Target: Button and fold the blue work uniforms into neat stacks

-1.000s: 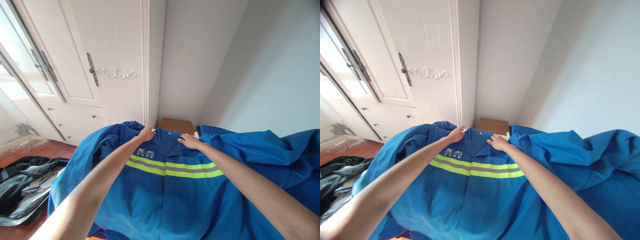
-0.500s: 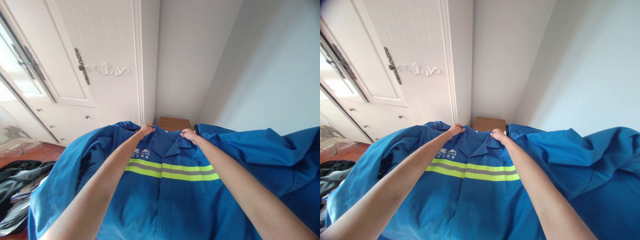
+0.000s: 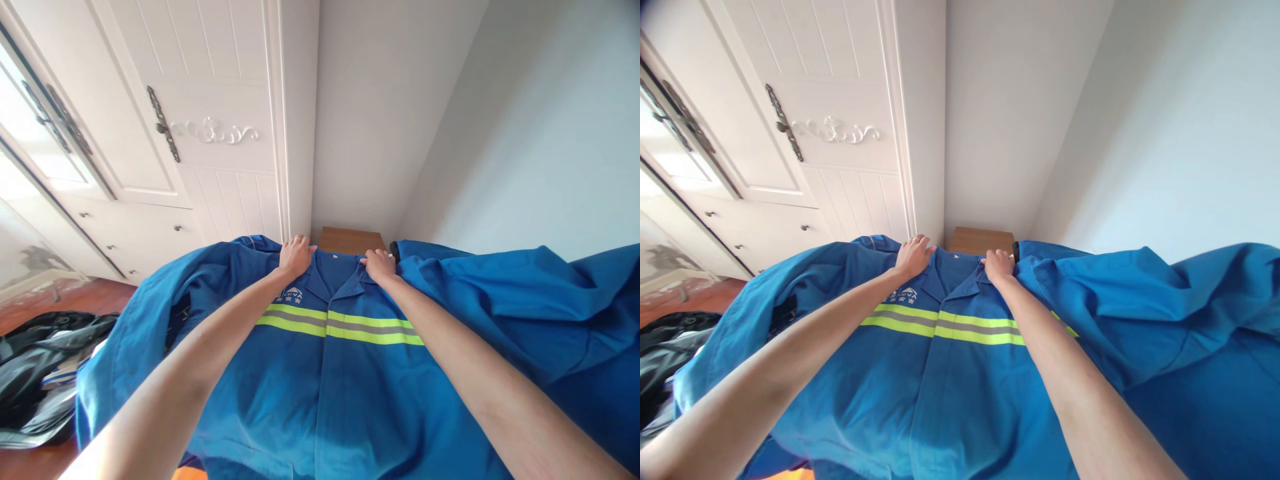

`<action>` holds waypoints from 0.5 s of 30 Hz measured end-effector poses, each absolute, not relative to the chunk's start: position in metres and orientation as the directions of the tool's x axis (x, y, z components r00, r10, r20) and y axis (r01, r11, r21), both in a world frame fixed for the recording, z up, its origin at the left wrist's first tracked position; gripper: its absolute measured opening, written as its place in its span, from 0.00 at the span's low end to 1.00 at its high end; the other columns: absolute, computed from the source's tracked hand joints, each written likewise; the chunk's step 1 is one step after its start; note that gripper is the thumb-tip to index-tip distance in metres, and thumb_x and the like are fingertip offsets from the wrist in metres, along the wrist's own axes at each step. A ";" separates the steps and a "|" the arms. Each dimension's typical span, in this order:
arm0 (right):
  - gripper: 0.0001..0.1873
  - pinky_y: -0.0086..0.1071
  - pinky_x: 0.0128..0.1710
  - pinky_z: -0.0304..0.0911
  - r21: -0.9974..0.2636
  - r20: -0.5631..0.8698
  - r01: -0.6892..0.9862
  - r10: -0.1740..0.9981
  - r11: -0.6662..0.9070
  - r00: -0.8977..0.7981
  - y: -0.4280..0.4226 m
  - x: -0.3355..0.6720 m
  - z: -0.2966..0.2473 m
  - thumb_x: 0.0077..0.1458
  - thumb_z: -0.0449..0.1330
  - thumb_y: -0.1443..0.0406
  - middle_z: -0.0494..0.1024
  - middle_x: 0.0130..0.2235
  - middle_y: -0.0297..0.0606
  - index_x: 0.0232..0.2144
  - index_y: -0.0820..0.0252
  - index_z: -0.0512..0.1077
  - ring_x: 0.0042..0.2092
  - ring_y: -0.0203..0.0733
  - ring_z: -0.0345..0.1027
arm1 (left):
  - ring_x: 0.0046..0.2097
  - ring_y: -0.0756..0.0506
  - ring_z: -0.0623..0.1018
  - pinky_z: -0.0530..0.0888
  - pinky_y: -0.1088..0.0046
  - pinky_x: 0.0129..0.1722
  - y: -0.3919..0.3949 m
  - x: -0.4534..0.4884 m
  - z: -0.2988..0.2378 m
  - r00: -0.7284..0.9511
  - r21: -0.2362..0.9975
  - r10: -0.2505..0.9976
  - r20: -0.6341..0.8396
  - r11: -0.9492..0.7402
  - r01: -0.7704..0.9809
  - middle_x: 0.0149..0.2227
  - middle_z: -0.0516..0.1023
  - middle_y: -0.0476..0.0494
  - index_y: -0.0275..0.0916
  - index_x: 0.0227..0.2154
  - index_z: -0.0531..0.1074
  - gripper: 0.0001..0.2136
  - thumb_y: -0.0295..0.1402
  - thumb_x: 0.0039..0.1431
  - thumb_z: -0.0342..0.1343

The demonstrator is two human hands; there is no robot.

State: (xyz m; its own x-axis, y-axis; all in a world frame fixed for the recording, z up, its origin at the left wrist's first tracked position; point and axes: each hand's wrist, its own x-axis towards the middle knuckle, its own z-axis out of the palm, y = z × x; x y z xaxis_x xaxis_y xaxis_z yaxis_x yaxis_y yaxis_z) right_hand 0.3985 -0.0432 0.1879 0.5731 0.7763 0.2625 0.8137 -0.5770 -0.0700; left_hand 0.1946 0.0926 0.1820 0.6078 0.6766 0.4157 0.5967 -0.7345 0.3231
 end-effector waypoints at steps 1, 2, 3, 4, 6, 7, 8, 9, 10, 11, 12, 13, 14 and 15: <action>0.15 0.51 0.52 0.57 -0.043 0.279 0.829 0.790 -0.557 0.545 -0.045 0.392 0.190 0.64 0.52 0.62 0.73 0.49 0.58 0.43 0.65 0.74 0.55 0.60 0.63 | 0.62 0.37 0.64 0.61 0.59 0.60 0.086 0.189 0.185 0.645 0.278 0.617 0.450 -0.784 0.556 0.62 0.64 0.35 0.38 0.56 0.66 0.21 0.43 0.69 0.39; 0.14 0.51 0.53 0.56 -0.021 0.293 0.845 0.805 -0.534 0.516 -0.047 0.384 0.192 0.64 0.51 0.64 0.73 0.50 0.58 0.45 0.65 0.73 0.55 0.59 0.63 | 0.64 0.37 0.63 0.60 0.60 0.61 0.080 0.182 0.188 0.689 0.229 0.551 0.470 -0.830 0.508 0.64 0.62 0.36 0.38 0.57 0.65 0.23 0.44 0.69 0.37; 0.15 0.50 0.55 0.55 0.000 0.312 0.867 0.824 -0.498 0.473 -0.050 0.374 0.194 0.64 0.50 0.65 0.72 0.52 0.58 0.47 0.65 0.72 0.56 0.58 0.62 | 0.65 0.38 0.60 0.59 0.61 0.62 0.074 0.176 0.189 0.733 0.186 0.491 0.470 -0.867 0.461 0.65 0.60 0.36 0.37 0.59 0.63 0.25 0.46 0.69 0.36; 0.16 0.49 0.56 0.55 0.024 0.339 0.896 0.847 -0.443 0.410 -0.053 0.362 0.196 0.65 0.49 0.66 0.71 0.54 0.57 0.50 0.65 0.70 0.57 0.57 0.61 | 0.67 0.39 0.57 0.57 0.61 0.63 0.068 0.169 0.190 0.773 0.157 0.445 0.451 -0.893 0.422 0.67 0.57 0.36 0.36 0.61 0.62 0.28 0.49 0.69 0.34; 0.19 0.46 0.59 0.53 0.076 0.401 0.955 0.885 -0.288 0.235 -0.061 0.335 0.198 0.65 0.49 0.63 0.67 0.59 0.55 0.55 0.66 0.66 0.60 0.55 0.59 | 0.70 0.39 0.50 0.52 0.62 0.66 0.059 0.155 0.186 0.834 0.122 0.390 0.390 -0.920 0.373 0.68 0.53 0.33 0.32 0.63 0.58 0.33 0.52 0.68 0.32; 0.22 0.45 0.60 0.52 0.103 0.421 0.975 0.897 -0.197 0.136 -0.068 0.320 0.198 0.66 0.48 0.61 0.65 0.61 0.55 0.58 0.67 0.64 0.61 0.54 0.57 | 0.70 0.39 0.47 0.49 0.61 0.66 0.056 0.148 0.183 0.852 0.115 0.380 0.360 -0.924 0.364 0.69 0.51 0.32 0.30 0.64 0.56 0.35 0.54 0.67 0.32; 0.25 0.44 0.61 0.51 0.125 0.424 0.986 0.904 -0.109 0.046 -0.075 0.307 0.197 0.67 0.47 0.59 0.63 0.62 0.54 0.59 0.68 0.62 0.63 0.53 0.55 | 0.71 0.38 0.45 0.46 0.59 0.67 0.054 0.142 0.178 0.866 0.115 0.379 0.326 -0.925 0.361 0.69 0.49 0.31 0.28 0.65 0.54 0.37 0.55 0.66 0.32; 0.27 0.43 0.63 0.49 0.134 0.406 0.990 0.913 -0.039 -0.019 -0.083 0.296 0.194 0.67 0.45 0.57 0.61 0.64 0.54 0.61 0.69 0.61 0.64 0.52 0.53 | 0.71 0.37 0.43 0.44 0.57 0.67 0.053 0.137 0.173 0.881 0.124 0.382 0.280 -0.924 0.362 0.69 0.47 0.30 0.28 0.66 0.52 0.38 0.56 0.65 0.33; 0.29 0.43 0.65 0.47 0.125 0.366 0.992 0.929 0.006 -0.051 -0.091 0.288 0.190 0.68 0.44 0.56 0.59 0.65 0.53 0.62 0.69 0.59 0.66 0.52 0.51 | 0.71 0.37 0.43 0.43 0.55 0.67 0.052 0.133 0.167 0.893 0.143 0.389 0.226 -0.920 0.365 0.70 0.46 0.31 0.29 0.67 0.51 0.39 0.57 0.64 0.33; 0.31 0.44 0.66 0.45 0.103 0.311 0.994 0.949 0.027 -0.057 -0.098 0.283 0.185 0.68 0.42 0.54 0.57 0.66 0.52 0.64 0.69 0.58 0.67 0.51 0.48 | 0.71 0.36 0.43 0.43 0.53 0.67 0.052 0.131 0.162 0.900 0.167 0.398 0.177 -0.913 0.371 0.70 0.46 0.32 0.30 0.67 0.50 0.40 0.58 0.64 0.34; 0.34 0.45 0.66 0.43 0.069 0.249 0.997 0.968 0.023 -0.040 -0.105 0.281 0.180 0.67 0.40 0.51 0.55 0.67 0.52 0.65 0.69 0.56 0.68 0.51 0.46 | 0.71 0.36 0.44 0.43 0.51 0.66 0.051 0.129 0.157 0.902 0.194 0.408 0.139 -0.905 0.379 0.70 0.46 0.33 0.32 0.67 0.49 0.39 0.58 0.64 0.34; 0.36 0.46 0.67 0.42 0.028 0.185 1.000 0.983 0.002 -0.007 -0.110 0.282 0.175 0.67 0.39 0.49 0.53 0.68 0.51 0.65 0.69 0.55 0.69 0.51 0.44 | 0.70 0.36 0.45 0.43 0.51 0.66 0.051 0.128 0.152 0.901 0.217 0.417 0.117 -0.896 0.387 0.70 0.46 0.34 0.33 0.68 0.49 0.39 0.58 0.64 0.34; 0.39 0.47 0.67 0.41 -0.014 0.126 1.000 0.992 -0.026 0.028 -0.114 0.285 0.170 0.66 0.38 0.46 0.51 0.68 0.51 0.66 0.70 0.53 0.69 0.51 0.43 | 0.70 0.37 0.46 0.43 0.51 0.66 0.051 0.128 0.148 0.897 0.234 0.427 0.112 -0.889 0.393 0.70 0.46 0.35 0.35 0.68 0.49 0.38 0.57 0.64 0.33; 0.41 0.47 0.68 0.40 -0.051 0.078 0.997 0.995 -0.051 0.055 -0.116 0.290 0.166 0.65 0.37 0.44 0.50 0.69 0.51 0.67 0.70 0.52 0.70 0.51 0.41 | 0.70 0.37 0.46 0.43 0.51 0.66 0.052 0.129 0.146 0.891 0.247 0.437 0.120 -0.883 0.400 0.70 0.46 0.36 0.36 0.68 0.50 0.37 0.57 0.64 0.33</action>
